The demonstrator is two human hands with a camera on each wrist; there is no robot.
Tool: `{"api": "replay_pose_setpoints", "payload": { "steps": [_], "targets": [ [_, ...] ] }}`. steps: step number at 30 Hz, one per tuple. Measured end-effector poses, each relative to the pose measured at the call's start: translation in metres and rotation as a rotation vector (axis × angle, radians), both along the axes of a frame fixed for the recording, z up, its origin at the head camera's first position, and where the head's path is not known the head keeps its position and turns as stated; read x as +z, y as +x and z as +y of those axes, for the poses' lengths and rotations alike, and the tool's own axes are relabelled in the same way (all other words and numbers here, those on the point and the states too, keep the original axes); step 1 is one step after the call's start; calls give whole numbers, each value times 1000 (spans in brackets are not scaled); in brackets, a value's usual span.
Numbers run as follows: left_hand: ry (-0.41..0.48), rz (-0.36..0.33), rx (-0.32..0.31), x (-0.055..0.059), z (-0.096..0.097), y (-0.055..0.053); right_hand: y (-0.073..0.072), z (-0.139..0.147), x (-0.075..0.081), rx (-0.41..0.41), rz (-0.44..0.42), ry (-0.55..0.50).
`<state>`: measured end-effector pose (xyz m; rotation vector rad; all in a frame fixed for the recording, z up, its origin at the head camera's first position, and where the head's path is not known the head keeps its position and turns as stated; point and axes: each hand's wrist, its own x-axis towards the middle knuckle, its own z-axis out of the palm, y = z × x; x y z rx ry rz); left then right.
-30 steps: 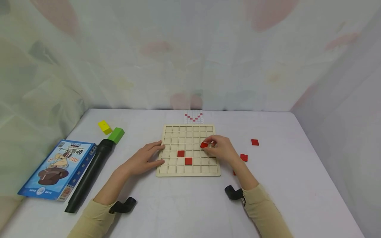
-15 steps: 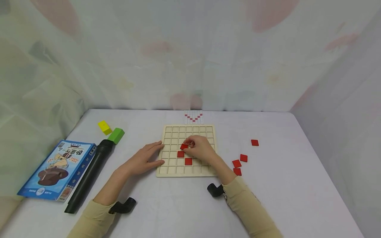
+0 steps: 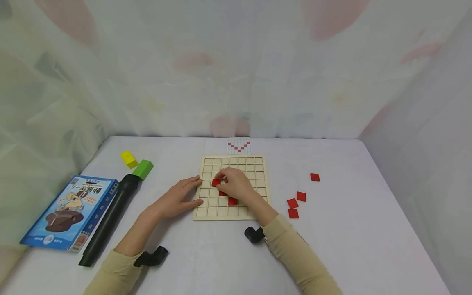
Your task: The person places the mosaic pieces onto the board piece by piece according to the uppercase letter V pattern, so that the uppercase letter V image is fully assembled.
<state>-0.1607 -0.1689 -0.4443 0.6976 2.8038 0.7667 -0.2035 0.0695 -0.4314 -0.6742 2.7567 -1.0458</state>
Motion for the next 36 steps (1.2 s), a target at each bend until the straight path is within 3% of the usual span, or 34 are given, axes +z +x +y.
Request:
{"api": "replay_pose_setpoints", "payload": {
  "steps": [23, 27, 36],
  "targets": [
    [-2, -8, 3, 0, 0, 0, 5, 4, -3, 56, 50, -46],
    [-6, -11, 3, 0, 1, 0, 9, 15, 3, 12, 16, -72],
    [-14, -16, 5, 0, 1, -1, 12, 60, 8, -96, 22, -124]
  ]
}}
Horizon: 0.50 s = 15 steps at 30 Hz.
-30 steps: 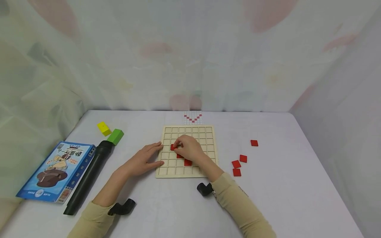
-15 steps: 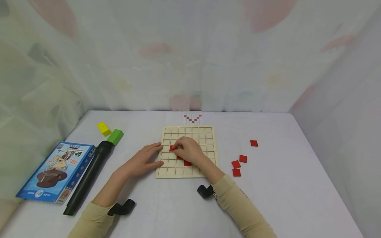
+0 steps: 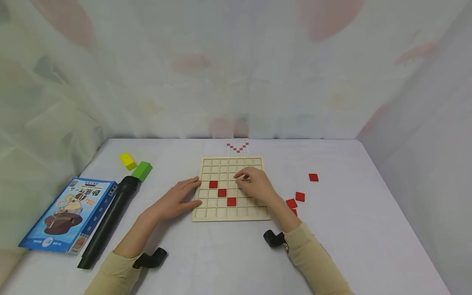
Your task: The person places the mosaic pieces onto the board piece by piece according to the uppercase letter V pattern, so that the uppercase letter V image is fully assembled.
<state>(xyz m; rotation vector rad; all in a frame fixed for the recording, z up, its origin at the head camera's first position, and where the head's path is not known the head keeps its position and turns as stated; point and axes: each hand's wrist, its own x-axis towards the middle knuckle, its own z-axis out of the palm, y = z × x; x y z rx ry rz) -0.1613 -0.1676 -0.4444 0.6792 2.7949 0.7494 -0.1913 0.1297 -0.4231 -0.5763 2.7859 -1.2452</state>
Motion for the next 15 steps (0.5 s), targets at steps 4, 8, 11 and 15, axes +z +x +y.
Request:
{"api": "replay_pose_setpoints", "payload": {
  "steps": [4, 8, 11, 15],
  "targets": [
    [-2, -1, -1, 0, 0, 0, 2, 24, 1, -44, -25, -1],
    [1, -4, -2, 0, 0, 0, 6, 49, 0, -88, -41, 25],
    [3, -7, -2, 1, 0, 0, 10, 68, -1, -113, -38, 55],
    [3, -9, -4, 1, 0, 1, 17, 91, -1, -126, -24, 88]
  ]
}}
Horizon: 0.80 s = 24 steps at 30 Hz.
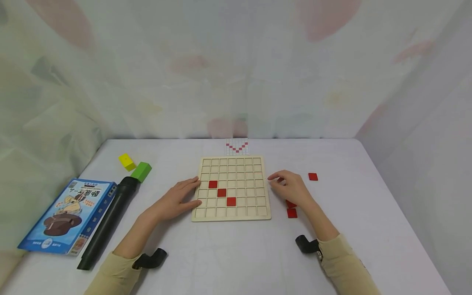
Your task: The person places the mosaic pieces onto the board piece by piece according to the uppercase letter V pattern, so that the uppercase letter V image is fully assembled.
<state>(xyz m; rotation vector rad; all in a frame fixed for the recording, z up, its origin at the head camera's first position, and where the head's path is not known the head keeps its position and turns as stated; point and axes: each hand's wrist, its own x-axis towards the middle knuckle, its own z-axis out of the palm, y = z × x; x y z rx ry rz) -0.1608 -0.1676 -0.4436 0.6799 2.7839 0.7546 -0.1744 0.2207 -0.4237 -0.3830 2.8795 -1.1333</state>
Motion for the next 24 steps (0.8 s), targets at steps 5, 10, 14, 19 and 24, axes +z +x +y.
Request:
{"api": "replay_pose_setpoints", "payload": {
  "steps": [5, 10, 14, 19, 24],
  "targets": [
    [0, -4, 0, 0, -1, -1, 12, 26, 3, -25, -21, 30],
    [3, -6, 2, -1, -1, -1, 23, 49, 6, -46, -63, 48],
    [6, -7, 3, 0, 0, 0, 31, 64, 7, -45, -54, 86],
    [7, 0, 2, -1, -1, 1, 37, 74, 6, -56, -78, 88],
    [8, -2, 1, -2, -1, 0, 39, 76, 5, -42, -61, 89]
  ]
}}
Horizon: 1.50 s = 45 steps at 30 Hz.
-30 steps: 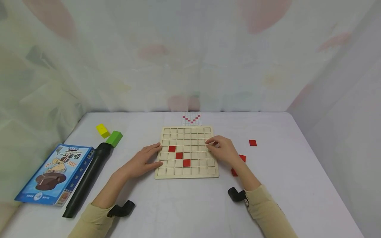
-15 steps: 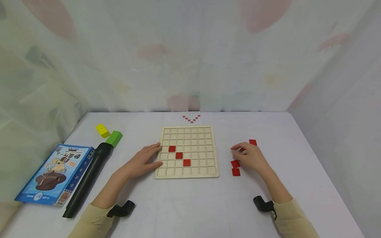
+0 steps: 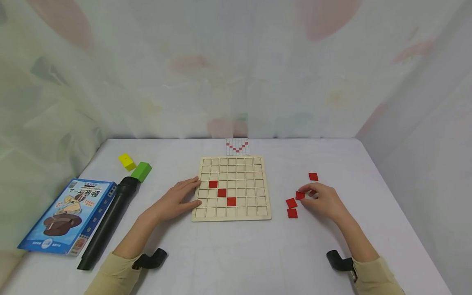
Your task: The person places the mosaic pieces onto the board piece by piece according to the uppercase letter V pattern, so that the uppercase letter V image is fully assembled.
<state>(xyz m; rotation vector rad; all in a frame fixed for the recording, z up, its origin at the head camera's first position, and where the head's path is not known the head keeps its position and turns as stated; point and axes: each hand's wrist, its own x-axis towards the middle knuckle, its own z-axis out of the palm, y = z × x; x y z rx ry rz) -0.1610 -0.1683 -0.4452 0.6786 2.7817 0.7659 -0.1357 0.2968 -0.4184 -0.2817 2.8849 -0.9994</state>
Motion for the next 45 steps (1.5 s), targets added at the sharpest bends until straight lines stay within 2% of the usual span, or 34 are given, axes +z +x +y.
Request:
{"api": "replay_pose_setpoints", "payload": {
  "steps": [9, 16, 21, 31, 40, 45],
  "targets": [
    [1, 7, 0, -1, 0, 0, -3, 1, -4, 26, 51, 18],
    [0, 17, 1, -1, -1, 0, -7, -3, -6, -1, 38, 26],
    [1, 21, 0, -1, -1, 1, -11, -11, -5, 19, 36, -6],
    [16, 10, -3, -1, -2, 0, -26, -43, -8, 55, -5, -53],
    [8, 11, -1, -1, -1, 0, -33, -78, -8, 145, 36, -77],
    [10, 13, 0, 0, -1, 1, -38, -100, -7, 179, 32, -106]
  ]
}}
